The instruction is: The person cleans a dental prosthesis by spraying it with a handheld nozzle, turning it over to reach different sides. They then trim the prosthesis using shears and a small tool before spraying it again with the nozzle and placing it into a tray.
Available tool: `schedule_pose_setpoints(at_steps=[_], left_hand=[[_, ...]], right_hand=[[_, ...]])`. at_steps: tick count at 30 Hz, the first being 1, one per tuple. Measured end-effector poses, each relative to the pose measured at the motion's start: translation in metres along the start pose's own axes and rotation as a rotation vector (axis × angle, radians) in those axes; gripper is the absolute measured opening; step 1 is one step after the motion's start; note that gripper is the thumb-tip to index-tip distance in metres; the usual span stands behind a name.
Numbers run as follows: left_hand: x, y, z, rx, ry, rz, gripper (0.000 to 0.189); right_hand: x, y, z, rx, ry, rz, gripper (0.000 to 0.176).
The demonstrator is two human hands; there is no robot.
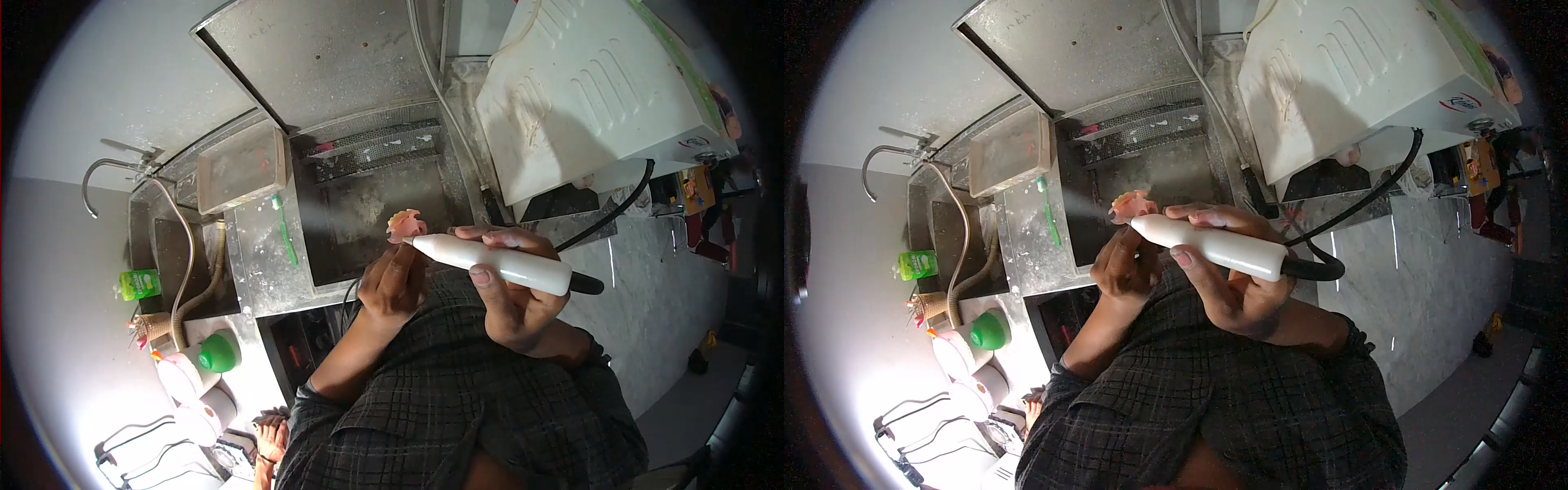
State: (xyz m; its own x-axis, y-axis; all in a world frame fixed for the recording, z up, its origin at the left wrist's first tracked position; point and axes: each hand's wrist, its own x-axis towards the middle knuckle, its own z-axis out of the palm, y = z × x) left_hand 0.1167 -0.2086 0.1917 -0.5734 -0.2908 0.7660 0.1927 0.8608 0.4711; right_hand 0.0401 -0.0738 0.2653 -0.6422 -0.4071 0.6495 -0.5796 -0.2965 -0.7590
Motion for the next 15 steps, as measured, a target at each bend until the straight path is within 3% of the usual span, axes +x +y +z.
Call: schedule_pose_setpoints(at_steps=[5, 8, 15], left_hand=[[0.0012, 0.0022, -0.0010, -0.003, -0.005, -0.034, 0.020], [-0.0001, 0.0020, -0.0001, -0.016, 0.016, -0.027, 0.018], [-0.0012, 0.0014, 0.0021, -0.013, 0.040, -0.033, 0.014]], right_hand=[[0.0059, -0.0050, -0.0049, -0.020, -0.076, -0.019, 0.028], [-0.0017, 0.0009, 0.0015, 0.051, 0.033, 0.007, 0.029], [-0.0014, 0.0002, 0.0010, 0.016, 0.013, 0.009, 0.030]])
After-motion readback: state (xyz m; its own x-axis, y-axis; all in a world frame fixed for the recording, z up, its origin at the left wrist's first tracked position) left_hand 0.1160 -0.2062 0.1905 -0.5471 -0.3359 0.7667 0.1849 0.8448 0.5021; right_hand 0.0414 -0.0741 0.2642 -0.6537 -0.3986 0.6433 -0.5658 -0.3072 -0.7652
